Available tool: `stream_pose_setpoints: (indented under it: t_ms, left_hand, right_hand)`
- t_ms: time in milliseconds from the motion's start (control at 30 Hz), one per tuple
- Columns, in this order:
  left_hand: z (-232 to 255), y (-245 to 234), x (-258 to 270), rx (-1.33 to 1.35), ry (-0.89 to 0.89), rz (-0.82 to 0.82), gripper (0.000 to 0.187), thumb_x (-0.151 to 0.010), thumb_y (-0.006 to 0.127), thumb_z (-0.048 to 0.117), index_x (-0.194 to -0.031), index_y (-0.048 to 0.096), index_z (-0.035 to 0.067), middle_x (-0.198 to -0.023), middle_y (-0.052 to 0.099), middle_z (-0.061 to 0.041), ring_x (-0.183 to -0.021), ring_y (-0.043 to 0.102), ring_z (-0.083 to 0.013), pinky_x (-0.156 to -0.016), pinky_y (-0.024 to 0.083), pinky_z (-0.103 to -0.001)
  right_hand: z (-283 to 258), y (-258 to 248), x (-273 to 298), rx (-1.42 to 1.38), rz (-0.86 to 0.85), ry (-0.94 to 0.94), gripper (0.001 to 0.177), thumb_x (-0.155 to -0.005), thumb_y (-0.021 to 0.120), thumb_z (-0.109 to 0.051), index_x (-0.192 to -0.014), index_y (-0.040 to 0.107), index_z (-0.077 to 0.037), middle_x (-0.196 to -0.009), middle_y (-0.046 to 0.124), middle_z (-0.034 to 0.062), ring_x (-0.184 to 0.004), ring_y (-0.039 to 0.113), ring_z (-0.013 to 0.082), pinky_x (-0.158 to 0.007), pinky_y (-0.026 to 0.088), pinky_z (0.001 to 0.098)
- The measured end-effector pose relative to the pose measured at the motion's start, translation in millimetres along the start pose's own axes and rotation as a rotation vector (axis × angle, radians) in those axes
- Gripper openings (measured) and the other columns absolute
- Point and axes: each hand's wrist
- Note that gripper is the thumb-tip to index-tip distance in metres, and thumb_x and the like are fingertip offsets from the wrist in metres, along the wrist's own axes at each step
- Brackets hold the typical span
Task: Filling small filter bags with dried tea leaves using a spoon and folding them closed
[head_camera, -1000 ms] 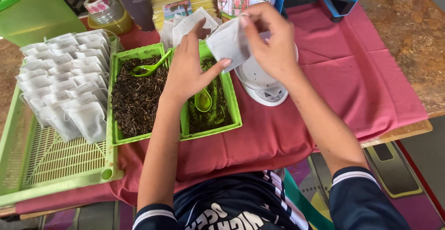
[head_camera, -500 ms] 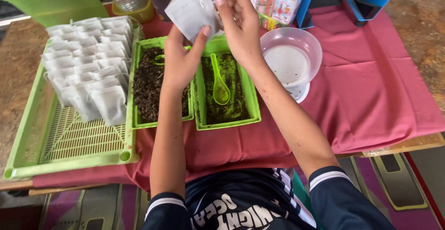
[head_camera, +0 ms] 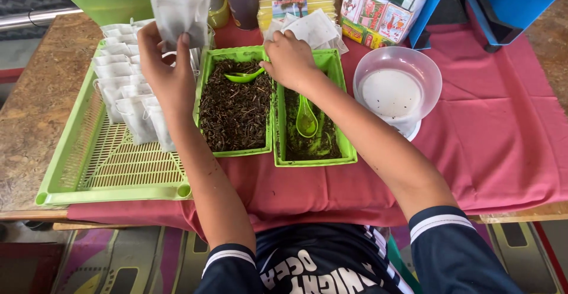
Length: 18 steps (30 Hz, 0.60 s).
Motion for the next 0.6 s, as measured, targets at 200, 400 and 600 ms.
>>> stream_pose_setpoints:
  t_ms: [200, 400, 600]
  left_hand:
    - [-16.4, 0.2, -0.5, 0.290, -0.260, 0.039, 0.010, -0.103, 0.058, 0.017, -0.111, 0.057, 0.010, -0.107, 0.062, -0.006, -0.090, 0.059, -0.0144, -0.072, 0.051, -0.024]
    - [-34.5, 1.6, 1.1, 0.344, -0.423, 0.011, 0.021, -0.102, 0.052, 0.026, -0.117, 0.063, 0.019, -0.100, 0.062, 0.005, -0.087, 0.055, -0.0072, -0.072, 0.046, -0.026]
    - [-23.5, 0.4, 3.6, 0.267, -0.458, -0.010, 0.030, -0.100, 0.056, 0.030, -0.127, 0.061, 0.019, -0.114, 0.066, 0.004, -0.098, 0.059, -0.0088, -0.082, 0.051, -0.029]
  right_hand:
    - [-7.0, -14.6, 3.5, -0.188, -0.105, 0.077, 0.020, -0.096, 0.074, -0.031, -0.094, 0.066, -0.012, -0.106, 0.064, 0.0062, -0.090, 0.064, 0.0244, -0.071, 0.055, 0.0423]
    - [-16.6, -21.7, 14.5, -0.481, 0.148, 0.037, 0.016, -0.097, 0.070, -0.011, -0.102, 0.054, -0.011, -0.084, 0.063, 0.0060, -0.041, 0.038, 0.0122, -0.042, 0.032, 0.0345]
    - [-22.2, -17.5, 15.2, -0.662, 0.112, -0.137, 0.015, -0.101, 0.063, -0.015, -0.111, 0.066, -0.006, -0.112, 0.072, 0.0145, -0.102, 0.069, 0.0293, -0.098, 0.052, 0.0486]
Point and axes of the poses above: each hand's wrist, its own x-axis away from the middle knuckle, its own y-axis out of the palm, z = x × y
